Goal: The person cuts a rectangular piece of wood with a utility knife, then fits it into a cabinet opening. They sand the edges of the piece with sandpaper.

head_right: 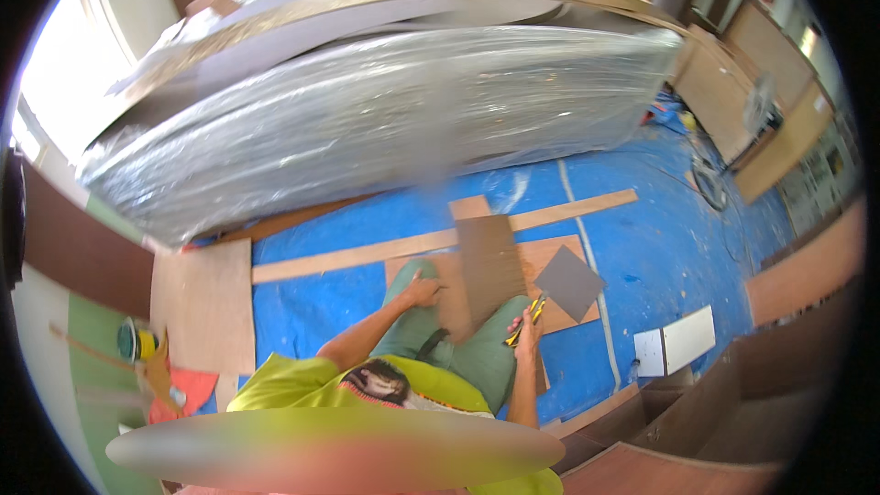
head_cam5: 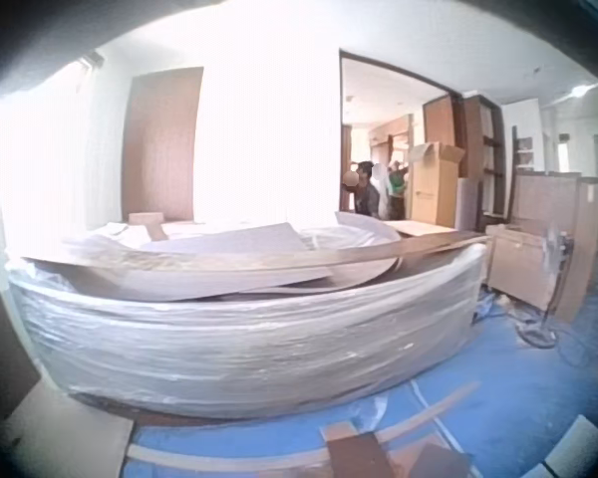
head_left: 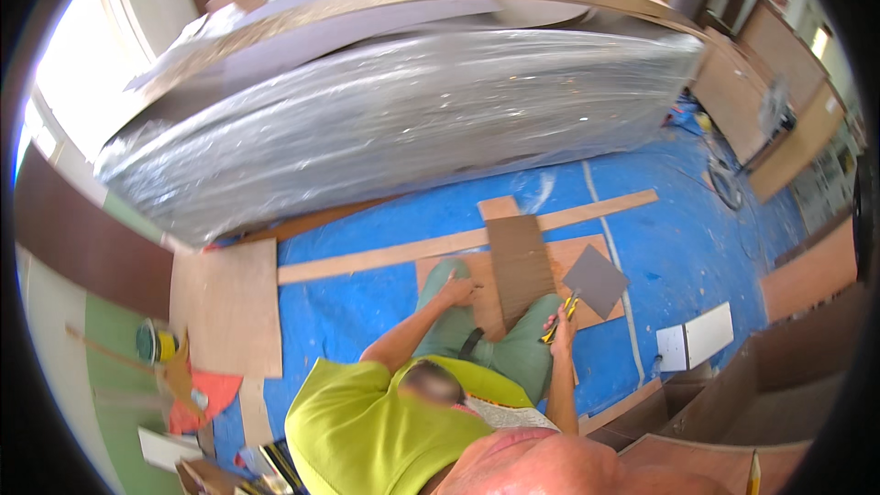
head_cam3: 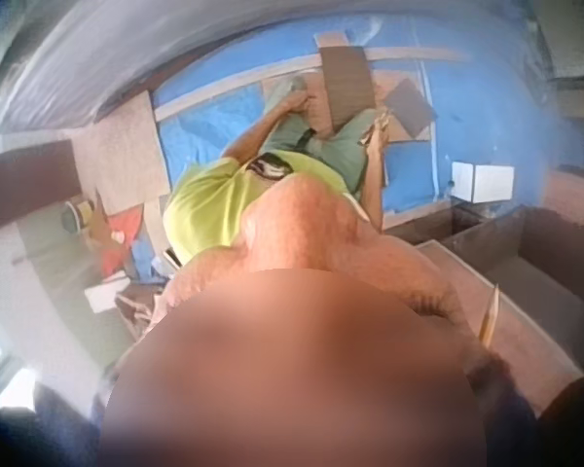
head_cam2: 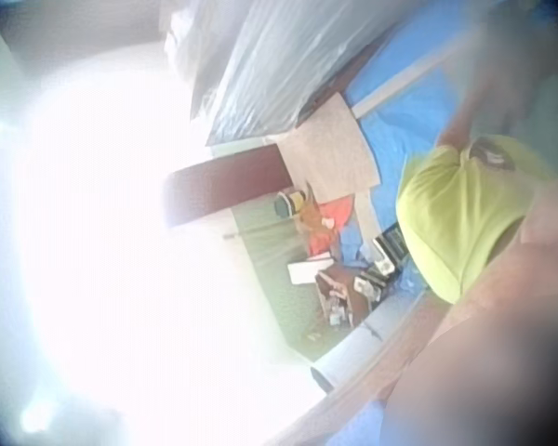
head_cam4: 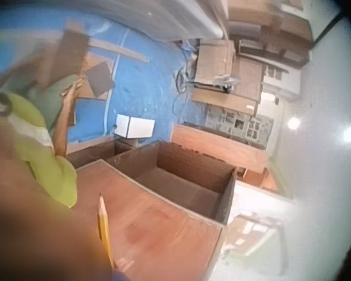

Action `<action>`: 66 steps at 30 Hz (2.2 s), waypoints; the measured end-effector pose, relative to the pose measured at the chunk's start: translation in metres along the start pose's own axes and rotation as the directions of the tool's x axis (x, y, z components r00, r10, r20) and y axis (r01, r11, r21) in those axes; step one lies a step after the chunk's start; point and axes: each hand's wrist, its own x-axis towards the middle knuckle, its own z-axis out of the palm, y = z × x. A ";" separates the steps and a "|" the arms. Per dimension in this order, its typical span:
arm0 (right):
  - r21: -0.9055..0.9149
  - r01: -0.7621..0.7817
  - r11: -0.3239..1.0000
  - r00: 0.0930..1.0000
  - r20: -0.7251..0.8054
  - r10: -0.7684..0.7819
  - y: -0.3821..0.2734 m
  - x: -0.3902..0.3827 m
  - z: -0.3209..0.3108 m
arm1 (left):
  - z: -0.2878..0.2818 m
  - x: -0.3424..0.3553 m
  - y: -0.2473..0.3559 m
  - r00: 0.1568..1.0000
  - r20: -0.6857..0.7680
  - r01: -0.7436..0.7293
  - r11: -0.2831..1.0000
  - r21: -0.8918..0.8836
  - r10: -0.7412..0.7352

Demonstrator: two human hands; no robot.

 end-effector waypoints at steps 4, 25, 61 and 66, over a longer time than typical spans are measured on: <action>-0.083 0.103 0.991 0.995 0.024 -0.101 0.001 0.005 0.009 | -0.008 0.005 0.004 1.000 -0.024 0.018 1.000 0.001 -0.018; -0.080 0.084 0.993 0.992 -0.092 -0.091 0.000 0.001 0.016 | -0.002 0.009 0.003 0.998 -0.059 0.004 0.999 0.042 -0.001; -0.014 0.533 0.846 0.842 0.110 -0.529 -0.195 0.052 0.039 | 0.001 0.009 0.004 0.995 -0.098 -0.030 0.998 0.050 0.035; -0.079 -0.001 0.997 1.000 -0.018 0.000 -0.024 0.039 0.019 | 0.001 0.007 0.002 0.993 -0.111 -0.027 0.999 0.025 0.029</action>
